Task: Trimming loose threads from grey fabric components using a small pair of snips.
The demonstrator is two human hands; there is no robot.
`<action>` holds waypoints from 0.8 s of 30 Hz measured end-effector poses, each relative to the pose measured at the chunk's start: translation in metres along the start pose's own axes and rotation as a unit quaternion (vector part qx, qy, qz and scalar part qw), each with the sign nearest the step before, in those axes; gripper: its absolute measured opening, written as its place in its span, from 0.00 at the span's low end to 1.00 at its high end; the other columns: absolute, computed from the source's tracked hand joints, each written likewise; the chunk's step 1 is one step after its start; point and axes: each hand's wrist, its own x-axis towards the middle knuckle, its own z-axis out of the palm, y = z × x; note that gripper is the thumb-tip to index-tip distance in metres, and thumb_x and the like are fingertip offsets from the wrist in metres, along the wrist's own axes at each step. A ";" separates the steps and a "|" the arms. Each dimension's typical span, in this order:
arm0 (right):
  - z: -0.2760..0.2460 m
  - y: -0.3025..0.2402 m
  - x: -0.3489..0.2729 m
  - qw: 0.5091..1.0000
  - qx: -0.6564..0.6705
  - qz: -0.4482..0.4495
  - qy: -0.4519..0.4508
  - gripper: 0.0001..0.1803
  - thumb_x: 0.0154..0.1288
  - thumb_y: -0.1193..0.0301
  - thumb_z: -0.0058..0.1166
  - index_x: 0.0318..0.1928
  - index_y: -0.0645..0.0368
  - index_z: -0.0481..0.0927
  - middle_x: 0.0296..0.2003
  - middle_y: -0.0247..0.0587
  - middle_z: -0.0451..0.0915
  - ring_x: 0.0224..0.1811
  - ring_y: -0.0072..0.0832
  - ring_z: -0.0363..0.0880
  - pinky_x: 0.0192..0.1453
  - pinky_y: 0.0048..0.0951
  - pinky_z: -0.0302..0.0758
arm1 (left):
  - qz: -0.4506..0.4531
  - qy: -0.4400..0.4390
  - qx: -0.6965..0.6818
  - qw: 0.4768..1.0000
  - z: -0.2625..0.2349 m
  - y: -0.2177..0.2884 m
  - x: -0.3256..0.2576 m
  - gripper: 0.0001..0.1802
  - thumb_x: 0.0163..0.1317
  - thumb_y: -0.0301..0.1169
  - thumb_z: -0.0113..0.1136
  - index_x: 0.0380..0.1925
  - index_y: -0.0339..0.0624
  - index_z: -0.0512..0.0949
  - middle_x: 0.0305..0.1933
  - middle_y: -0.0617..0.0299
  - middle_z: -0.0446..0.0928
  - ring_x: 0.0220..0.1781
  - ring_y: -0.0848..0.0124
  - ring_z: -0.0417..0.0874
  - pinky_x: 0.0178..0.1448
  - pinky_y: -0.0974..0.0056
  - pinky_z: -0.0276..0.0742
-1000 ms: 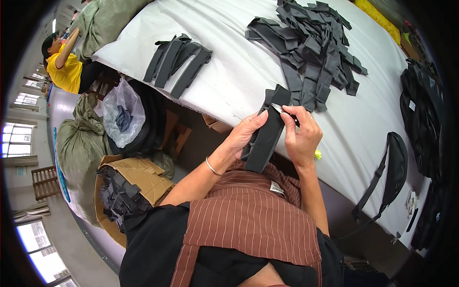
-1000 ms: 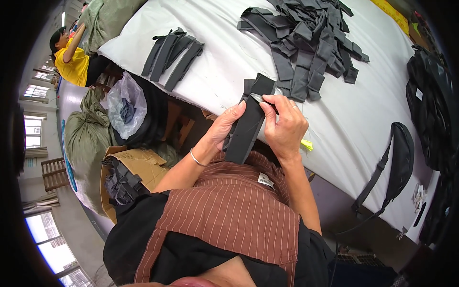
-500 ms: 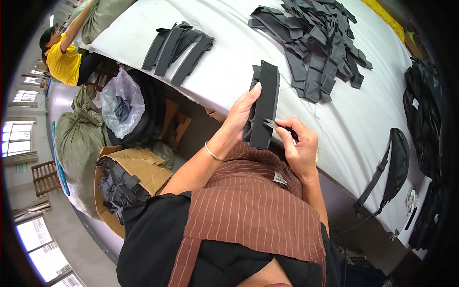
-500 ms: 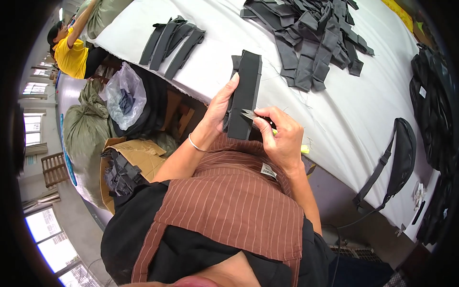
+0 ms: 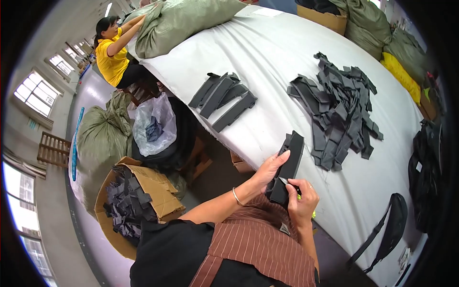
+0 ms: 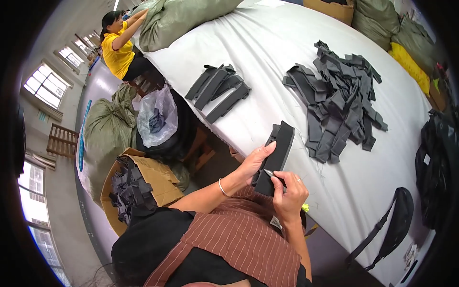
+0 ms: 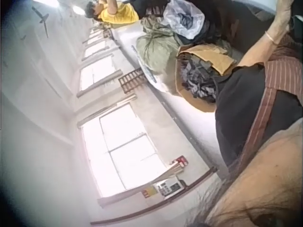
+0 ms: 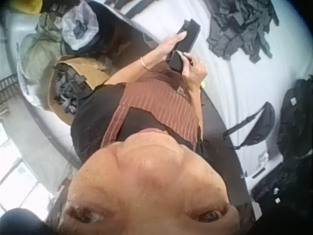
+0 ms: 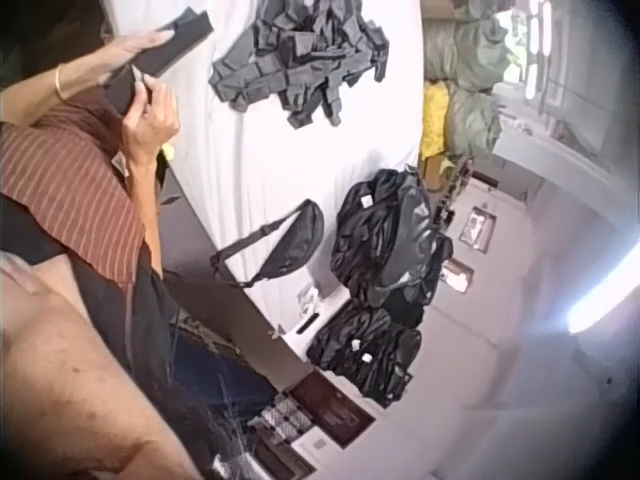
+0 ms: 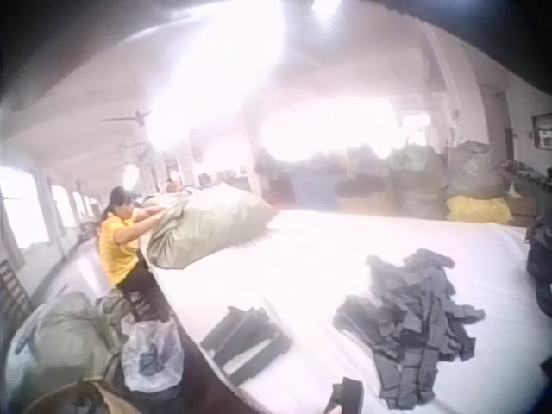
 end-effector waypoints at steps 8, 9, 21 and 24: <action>-0.006 0.017 -0.007 0.987 0.122 0.100 0.018 0.08 0.56 0.78 0.57 0.38 0.61 0.79 0.27 0.36 0.77 0.27 0.22 0.73 0.33 0.23 0.69 | 0.011 0.020 -0.012 1.000 0.004 0.010 -0.002 0.19 0.67 0.47 0.50 0.44 0.43 0.75 0.35 0.69 0.77 0.32 0.81 0.78 0.35 0.74 0.77; -0.008 0.017 -0.008 0.985 0.131 0.109 0.020 0.09 0.56 0.77 0.57 0.39 0.61 0.79 0.28 0.36 0.77 0.27 0.22 0.73 0.33 0.22 0.69 | 0.009 0.044 -0.024 0.999 0.006 0.010 -0.001 0.19 0.67 0.47 0.51 0.43 0.43 0.75 0.33 0.69 0.76 0.30 0.81 0.77 0.33 0.74 0.77; -0.008 0.017 -0.011 0.990 0.112 0.076 -0.027 0.10 0.63 0.77 0.51 0.45 0.65 0.78 0.34 0.35 0.78 0.35 0.20 0.74 0.41 0.20 0.70 | 0.019 0.052 -0.063 0.996 0.008 0.013 -0.007 0.19 0.67 0.48 0.50 0.39 0.44 0.76 0.29 0.69 0.76 0.25 0.80 0.77 0.28 0.73 0.76; -0.004 0.019 -0.009 0.992 0.112 0.056 -0.002 0.09 0.61 0.76 0.55 0.43 0.62 0.79 0.31 0.38 0.78 0.30 0.26 0.74 0.34 0.24 0.69 | 0.017 0.055 -0.065 0.996 0.009 0.014 -0.008 0.19 0.66 0.49 0.51 0.38 0.44 0.75 0.28 0.69 0.76 0.24 0.80 0.76 0.28 0.73 0.76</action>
